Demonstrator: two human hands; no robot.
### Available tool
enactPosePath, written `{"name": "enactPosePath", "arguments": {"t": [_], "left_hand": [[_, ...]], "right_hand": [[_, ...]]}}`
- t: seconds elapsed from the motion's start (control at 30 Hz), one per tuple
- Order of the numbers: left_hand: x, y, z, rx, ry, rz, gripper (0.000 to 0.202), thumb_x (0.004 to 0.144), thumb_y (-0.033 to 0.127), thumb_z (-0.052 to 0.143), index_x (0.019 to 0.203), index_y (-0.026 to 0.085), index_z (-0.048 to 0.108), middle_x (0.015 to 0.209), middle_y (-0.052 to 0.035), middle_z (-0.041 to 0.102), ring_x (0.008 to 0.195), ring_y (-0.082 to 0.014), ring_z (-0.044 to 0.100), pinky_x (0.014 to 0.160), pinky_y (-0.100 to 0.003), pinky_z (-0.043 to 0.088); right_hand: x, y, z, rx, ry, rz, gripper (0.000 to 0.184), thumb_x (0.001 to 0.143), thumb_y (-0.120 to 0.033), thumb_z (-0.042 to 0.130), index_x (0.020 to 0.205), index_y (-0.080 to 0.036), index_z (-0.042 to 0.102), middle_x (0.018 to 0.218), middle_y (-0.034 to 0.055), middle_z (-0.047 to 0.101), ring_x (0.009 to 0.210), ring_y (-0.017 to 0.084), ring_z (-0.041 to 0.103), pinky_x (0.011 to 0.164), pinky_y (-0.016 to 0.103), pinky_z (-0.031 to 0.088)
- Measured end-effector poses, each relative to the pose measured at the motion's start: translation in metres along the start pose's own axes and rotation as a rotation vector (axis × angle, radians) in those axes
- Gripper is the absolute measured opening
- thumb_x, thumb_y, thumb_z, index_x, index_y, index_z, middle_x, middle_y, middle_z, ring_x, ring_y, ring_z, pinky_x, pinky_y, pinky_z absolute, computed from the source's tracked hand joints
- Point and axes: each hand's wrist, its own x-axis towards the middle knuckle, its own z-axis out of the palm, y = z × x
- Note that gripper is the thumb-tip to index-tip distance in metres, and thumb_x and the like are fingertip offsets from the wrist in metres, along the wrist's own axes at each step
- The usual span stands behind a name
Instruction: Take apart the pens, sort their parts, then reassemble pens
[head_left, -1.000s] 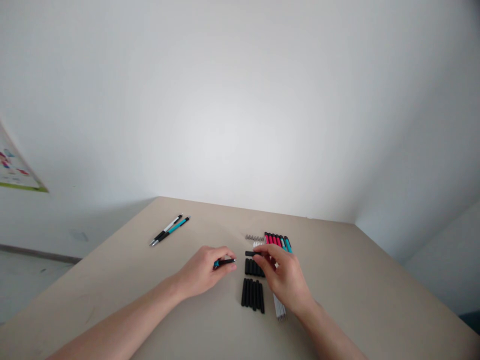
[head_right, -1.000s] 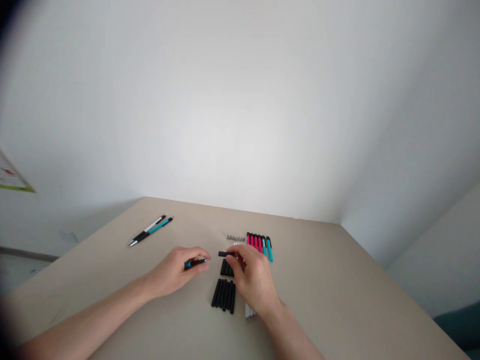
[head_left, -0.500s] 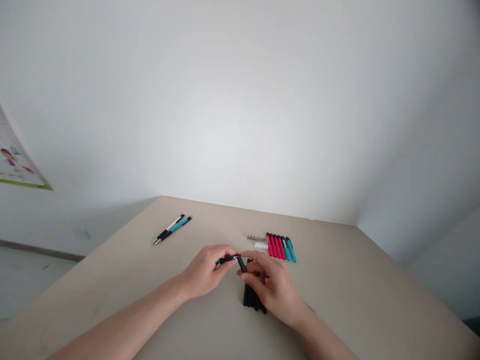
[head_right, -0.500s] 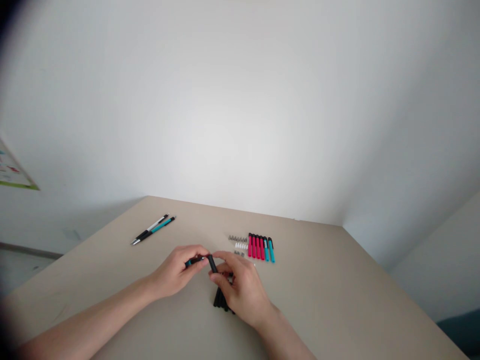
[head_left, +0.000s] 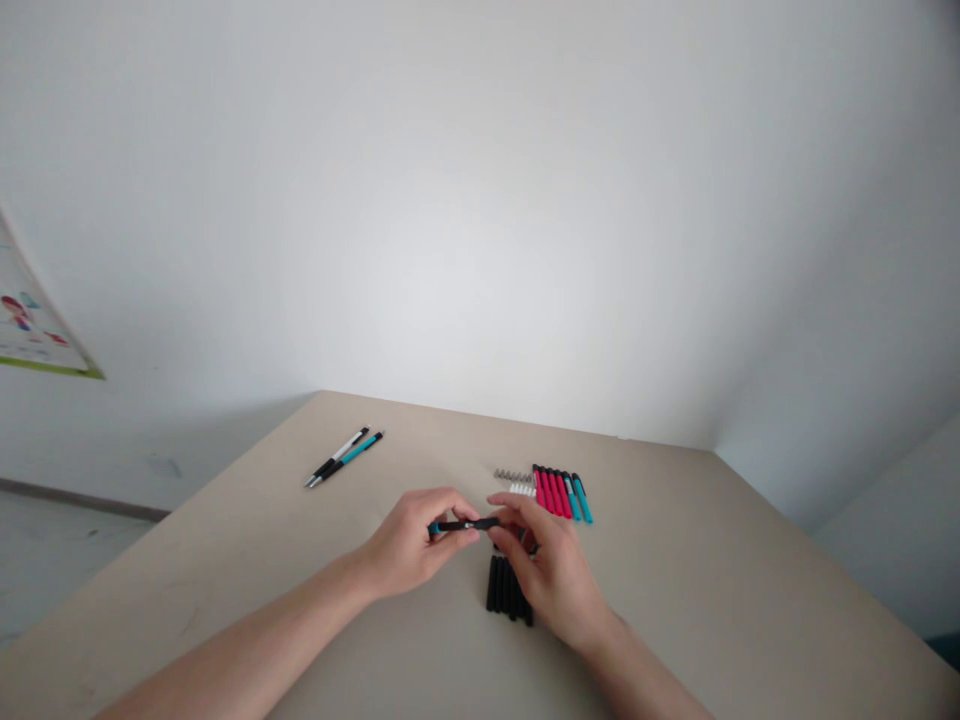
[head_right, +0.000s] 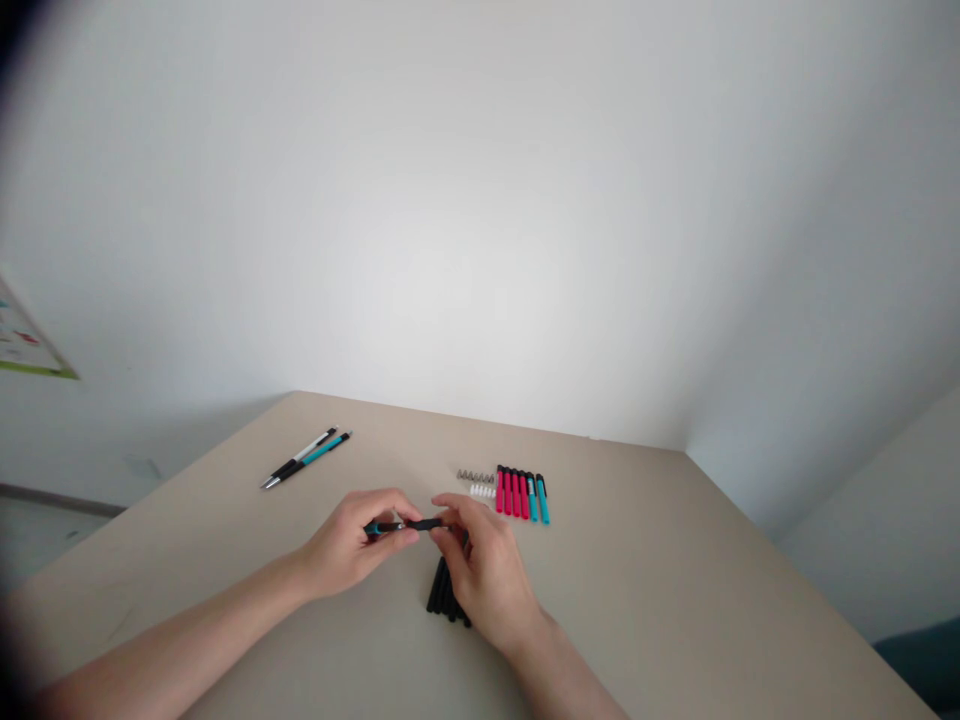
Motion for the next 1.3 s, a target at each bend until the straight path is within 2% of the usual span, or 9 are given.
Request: {"name": "enactPosePath", "arguments": {"t": [0.13,0.23,0.33,0.47,0.63,0.8,0.93,1.1,1.3], "left_hand": [[0.000,-0.002,0.002,0.013,-0.009,-0.045,0.018,0.082,0.032,0.060,0.086,0.015,0.064,0.069,0.0001,0.064,0.056,-0.0083,0.051,0.055,-0.018,0.039],[-0.001,-0.004,0.004,-0.043,-0.043,-0.065,0.018,0.082,0.031,0.061,0.093,0.016,0.062,0.077,-0.0011,0.067,0.063,-0.0096,0.057,0.059,-0.018,0.043],[-0.001,-0.005,0.005,-0.096,-0.066,-0.065,0.026,0.081,0.029,0.063,0.104,0.018,0.058,0.082,-0.0010,0.067,0.070,-0.0110,0.060,0.066,-0.019,0.047],[-0.001,-0.002,0.002,-0.061,-0.126,-0.033,0.018,0.081,0.017,0.059,0.099,0.020,0.059,0.084,-0.0002,0.066,0.077,-0.0118,0.062,0.076,-0.022,0.048],[0.000,0.001,-0.001,-0.040,-0.184,0.051,0.039,0.073,-0.003,0.043,0.101,0.020,0.058,0.092,-0.0006,0.066,0.084,-0.0116,0.062,0.080,-0.021,0.047],[0.000,-0.004,0.000,0.014,-0.154,0.002,0.053,0.065,-0.008,0.039,0.106,0.021,0.057,0.097,-0.0014,0.065,0.091,-0.0126,0.061,0.085,-0.023,0.047],[0.000,-0.004,-0.001,0.121,-0.184,-0.052,0.055,0.064,-0.007,0.039,0.107,0.023,0.056,0.101,0.0005,0.066,0.091,-0.0139,0.061,0.084,-0.024,0.047],[0.002,0.001,-0.002,0.249,-0.273,-0.076,0.052,0.065,-0.005,0.040,0.103,0.025,0.057,0.102,0.0030,0.067,0.093,-0.0160,0.062,0.081,-0.024,0.046],[0.001,0.000,-0.001,0.291,-0.299,-0.065,0.054,0.065,-0.004,0.041,0.107,0.027,0.054,0.108,0.0041,0.066,0.094,-0.0159,0.062,0.081,-0.024,0.045]], "right_hand": [[0.000,0.007,0.005,0.049,0.097,0.122,0.010,0.085,-0.028,0.057,0.092,-0.020,0.058,0.078,0.0008,0.070,0.063,0.014,0.061,0.059,0.023,0.046],[0.001,0.008,0.006,0.037,0.114,0.135,0.009,0.085,-0.029,0.058,0.087,-0.020,0.060,0.075,0.0008,0.069,0.063,0.014,0.061,0.058,0.022,0.045],[0.002,0.003,0.003,-0.032,0.057,0.085,0.011,0.083,-0.027,0.060,0.091,-0.021,0.063,0.082,0.0025,0.067,0.070,0.016,0.059,0.061,0.025,0.046],[0.003,-0.005,-0.003,-0.117,-0.044,-0.007,0.023,0.077,-0.023,0.066,0.100,-0.021,0.061,0.091,0.0048,0.063,0.082,0.020,0.056,0.071,0.030,0.046],[0.005,-0.002,-0.006,-0.164,-0.073,-0.129,0.026,0.074,-0.019,0.068,0.098,-0.021,0.059,0.101,0.0069,0.059,0.098,0.023,0.051,0.087,0.037,0.043],[0.008,0.006,-0.001,-0.357,-0.031,-0.019,0.026,0.069,-0.021,0.073,0.091,-0.019,0.061,0.106,0.0097,0.055,0.104,0.027,0.047,0.090,0.042,0.041],[0.010,0.008,0.006,-0.471,-0.050,0.082,0.025,0.068,-0.024,0.074,0.089,-0.020,0.063,0.112,0.0113,0.053,0.109,0.031,0.044,0.093,0.046,0.037],[0.010,0.009,0.009,-0.526,-0.058,0.117,0.024,0.068,-0.025,0.073,0.090,-0.019,0.063,0.113,0.0122,0.053,0.110,0.031,0.045,0.094,0.046,0.037],[0.009,0.011,0.009,-0.531,-0.071,0.150,0.022,0.069,-0.028,0.070,0.089,-0.020,0.064,0.113,0.0125,0.052,0.111,0.032,0.044,0.094,0.046,0.036]]}}
